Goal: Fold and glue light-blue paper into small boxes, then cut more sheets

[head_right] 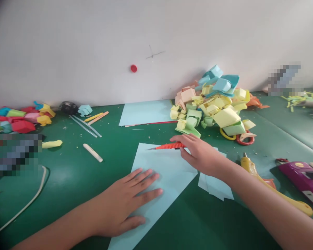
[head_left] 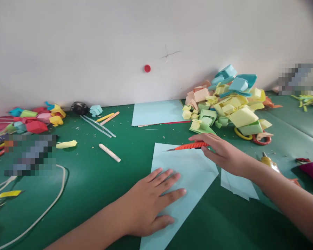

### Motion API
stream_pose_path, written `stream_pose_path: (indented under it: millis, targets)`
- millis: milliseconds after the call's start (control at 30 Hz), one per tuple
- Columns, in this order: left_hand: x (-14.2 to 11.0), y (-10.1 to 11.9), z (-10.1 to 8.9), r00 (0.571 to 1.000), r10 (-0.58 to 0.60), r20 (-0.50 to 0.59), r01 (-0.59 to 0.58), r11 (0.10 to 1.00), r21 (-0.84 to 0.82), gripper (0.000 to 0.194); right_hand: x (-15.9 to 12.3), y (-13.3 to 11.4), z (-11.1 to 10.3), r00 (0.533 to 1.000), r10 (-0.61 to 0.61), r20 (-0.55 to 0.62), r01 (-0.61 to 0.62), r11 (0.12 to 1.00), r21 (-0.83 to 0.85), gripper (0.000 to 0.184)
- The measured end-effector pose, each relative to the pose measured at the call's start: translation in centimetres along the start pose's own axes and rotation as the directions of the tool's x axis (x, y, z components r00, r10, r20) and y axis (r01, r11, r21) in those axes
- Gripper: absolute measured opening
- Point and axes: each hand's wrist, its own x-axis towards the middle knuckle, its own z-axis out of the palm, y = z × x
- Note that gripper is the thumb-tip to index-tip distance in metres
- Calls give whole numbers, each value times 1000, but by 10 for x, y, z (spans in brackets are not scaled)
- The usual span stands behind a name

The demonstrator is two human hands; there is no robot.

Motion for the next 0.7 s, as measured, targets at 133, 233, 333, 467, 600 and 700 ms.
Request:
stream_pose_path:
  millis: [133, 233, 333, 467, 600, 700]
  targets:
    - [-1, 0, 1, 999, 16, -41, -16, 1000, 10, 68, -2, -22, 3, 998, 0, 60, -15, 964, 264, 42]
    - [-2, 0, 1, 999, 10, -36, -9, 1000, 22, 70, -3, -34, 17, 996, -28, 90, -4, 939, 343, 38]
    - [-2, 0, -1, 1000, 5, -24, -4, 1000, 22, 70, -3, -39, 29, 993, -56, 104, 12, 925, 379, 36]
    - [-1, 0, -1, 1000, 2, -9, -1, 1000, 31, 71, -6, -38, 33, 991, -50, 123, 1, 929, 371, 35]
    - [-1, 1, -1, 1000, -8, 1, 8, 999, 31, 70, -7, -37, 31, 989, -59, 133, 8, 936, 352, 35]
    - [0, 1, -2, 1000, -16, 25, 15, 999, 34, 71, -8, -37, 30, 989, -60, 136, 10, 939, 343, 35]
